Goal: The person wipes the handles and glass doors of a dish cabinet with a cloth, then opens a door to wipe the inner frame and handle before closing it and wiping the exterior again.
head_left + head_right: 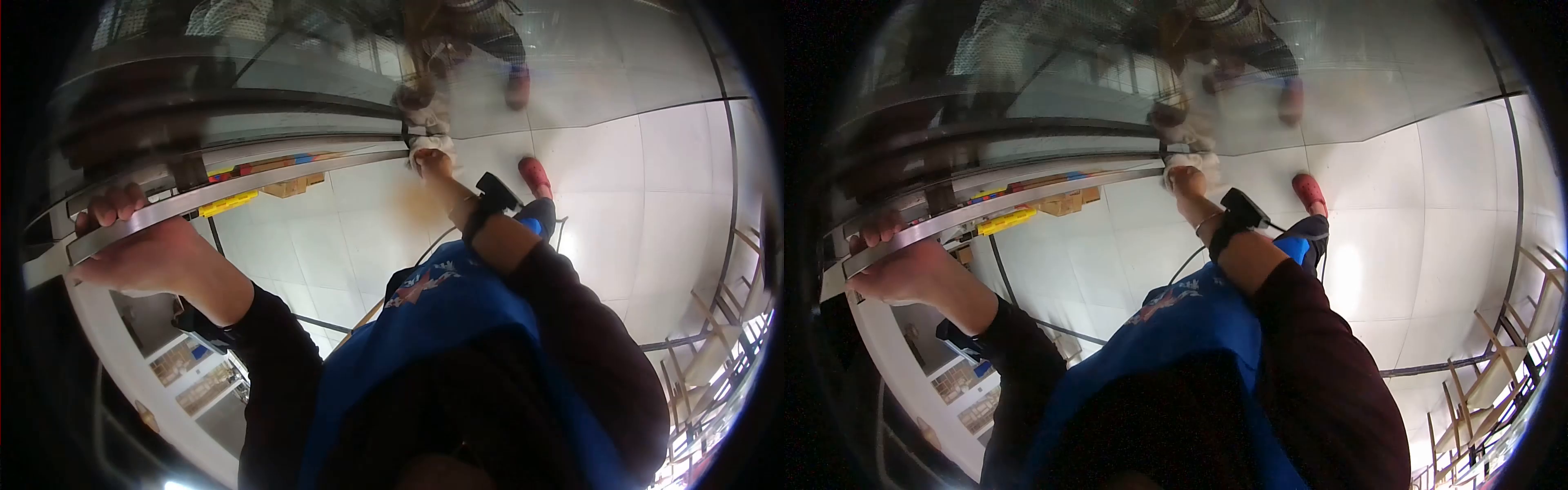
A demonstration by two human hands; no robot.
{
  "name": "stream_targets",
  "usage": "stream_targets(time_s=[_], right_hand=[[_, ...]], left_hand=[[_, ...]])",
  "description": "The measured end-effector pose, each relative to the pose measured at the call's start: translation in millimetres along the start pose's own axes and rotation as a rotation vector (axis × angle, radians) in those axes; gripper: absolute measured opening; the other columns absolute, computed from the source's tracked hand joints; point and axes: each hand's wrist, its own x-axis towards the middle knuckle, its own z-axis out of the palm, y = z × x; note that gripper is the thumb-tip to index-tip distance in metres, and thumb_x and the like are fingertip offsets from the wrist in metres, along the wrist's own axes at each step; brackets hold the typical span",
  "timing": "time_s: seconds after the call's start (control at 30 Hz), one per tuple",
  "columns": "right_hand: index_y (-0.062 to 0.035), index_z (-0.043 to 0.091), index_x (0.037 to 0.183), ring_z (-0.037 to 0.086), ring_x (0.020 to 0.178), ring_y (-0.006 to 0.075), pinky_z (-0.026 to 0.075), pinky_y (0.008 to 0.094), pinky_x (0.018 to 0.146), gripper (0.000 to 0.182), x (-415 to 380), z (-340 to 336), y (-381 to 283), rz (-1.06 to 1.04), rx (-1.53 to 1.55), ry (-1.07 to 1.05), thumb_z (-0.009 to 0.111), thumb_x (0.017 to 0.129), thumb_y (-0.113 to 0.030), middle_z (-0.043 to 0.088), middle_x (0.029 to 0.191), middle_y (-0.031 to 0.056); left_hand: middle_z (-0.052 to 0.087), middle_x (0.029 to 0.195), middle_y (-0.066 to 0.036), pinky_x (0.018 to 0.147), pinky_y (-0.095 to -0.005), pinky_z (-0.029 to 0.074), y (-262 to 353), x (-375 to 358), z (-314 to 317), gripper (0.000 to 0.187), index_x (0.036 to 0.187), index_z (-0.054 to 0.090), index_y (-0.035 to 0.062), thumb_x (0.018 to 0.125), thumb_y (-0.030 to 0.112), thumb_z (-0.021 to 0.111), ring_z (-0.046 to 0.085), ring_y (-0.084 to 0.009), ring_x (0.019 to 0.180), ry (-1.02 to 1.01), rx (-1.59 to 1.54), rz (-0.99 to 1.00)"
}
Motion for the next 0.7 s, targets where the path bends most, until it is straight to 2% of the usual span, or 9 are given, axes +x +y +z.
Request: stream_targets(time_s=[0.17, 0.23, 0.33, 0.43, 0.5, 0.57, 0.6, 0.63, 0.7], right_hand=[[-0.0039, 0.058, 0.077, 0.051, 0.059, 0.0094, 0.041, 0.0231, 0.052, 0.003, -54.2, 27.7, -25.9, -0.201, 0.007, -0.155, 0.061, 0.077, -0.003, 0.057, 0.066, 0.0017], [-0.0035, 0.057, 0.076, 0.052, 0.061, 0.0086, 0.041, 0.0233, 0.055, 0.006, -79.6, 39.7, -37.3, -0.449, -0.141, -0.237, 0.063, 0.077, -0.005, 0.057, 0.067, 0.0012], [-0.003, 0.055, 0.075, 0.05, 0.062, 0.0076, 0.041, 0.0223, 0.057, 0.009, -102.0, 43.3, -54.6, -0.422, 0.049, -0.34, 0.063, 0.076, -0.008, 0.056, 0.066, 0.0007], [-0.0051, 0.056, 0.07, 0.051, 0.063, 0.008, 0.041, 0.0235, 0.055, 0.005, -53.4, 11.0, -31.4, -0.305, -0.164, -0.153, 0.06, 0.073, -0.003, 0.057, 0.066, 0.0003], [-0.0058, 0.059, 0.068, 0.056, 0.063, 0.0126, 0.043, 0.028, 0.053, 0.007, 8.9, -11.2, 9.6, -0.204, -0.106, -0.114, 0.057, 0.074, -0.007, 0.06, 0.067, 0.0048], [-0.0076, 0.063, 0.07, 0.061, 0.065, 0.0202, 0.046, 0.0336, 0.055, 0.012, 76.7, -33.6, 48.1, -0.387, -0.694, -0.008, 0.054, 0.074, -0.014, 0.064, 0.072, 0.0109], [-0.0107, 0.066, 0.076, 0.063, 0.07, 0.0247, 0.047, 0.0375, 0.058, 0.017, 76.8, -38.9, 39.8, -0.261, -0.714, -0.018, 0.052, 0.074, -0.02, 0.065, 0.079, 0.0128], [-0.0107, 0.066, 0.076, 0.063, 0.07, 0.0247, 0.047, 0.0375, 0.058, 0.017, 77.8, -38.4, 32.1, -0.263, -0.709, -0.019, 0.052, 0.074, -0.02, 0.065, 0.079, 0.0128], [-0.0072, 0.06, 0.063, 0.056, 0.05, 0.019, 0.041, 0.0341, 0.044, 0.015, 90.1, -43.7, 30.0, -0.377, -1.168, -0.066, 0.05, 0.072, -0.012, 0.058, 0.059, 0.0085]], left_hand=[[0.04, 0.069, -0.004, 0.052, -0.026, 0.036, -10.9, 5.2, -6.0, 0.034, 0.081, 0.044, 0.0092, 0.083, 0.043, 0.044, 0.039, -0.0138, 0.058, -0.07, -0.019, 0.037], [0.041, 0.069, -0.004, 0.053, -0.0263, 0.037, -9.5, 14.9, -15.7, 0.034, 0.081, 0.044, 0.0092, 0.082, 0.043, 0.045, 0.04, -0.0132, 0.059, -0.055, -0.152, -0.109], [0.041, 0.07, -0.003, 0.053, -0.0271, 0.038, -6.7, 10.5, -12.3, 0.035, 0.083, 0.044, 0.009, 0.082, 0.044, 0.047, 0.041, -0.013, 0.06, -0.086, -0.089, -0.055], [0.042, 0.071, -0.003, 0.054, -0.0276, 0.038, 0.7, 9.8, -13.7, 0.036, 0.084, 0.044, 0.0085, 0.081, 0.044, 0.049, 0.042, -0.0134, 0.061, -0.136, -0.094, -0.025], [0.042, 0.071, -0.003, 0.055, -0.0279, 0.038, 1.4, 10.7, -17.1, 0.037, 0.084, 0.043, 0.0082, 0.08, 0.045, 0.05, 0.042, -0.0135, 0.061, -0.153, -0.103, -0.023], [0.043, 0.072, -0.003, 0.056, -0.0285, 0.037, 0.5, 18.6, -27.9, 0.04, 0.085, 0.043, 0.0075, 0.079, 0.045, 0.052, 0.043, -0.0136, 0.062, -0.242, -0.273, -0.107], [0.043, 0.073, -0.003, 0.057, -0.0285, 0.037, -1.4, 20.8, -30.0, 0.039, 0.085, 0.043, 0.0078, 0.079, 0.045, 0.052, 0.044, -0.0135, 0.063, -0.251, -0.232, -0.087], [0.043, 0.073, -0.003, 0.057, -0.0285, 0.037, -2.5, 24.1, -33.7, 0.039, 0.085, 0.043, 0.0078, 0.079, 0.045, 0.052, 0.044, -0.0135, 0.063, -0.256, -0.232, -0.084], [0.044, 0.073, -0.003, 0.057, -0.0286, 0.038, -0.4, 26.3, -36.3, 0.038, 0.084, 0.044, 0.0084, 0.079, 0.045, 0.051, 0.044, -0.0136, 0.063, -0.241, -0.245, -0.105]])
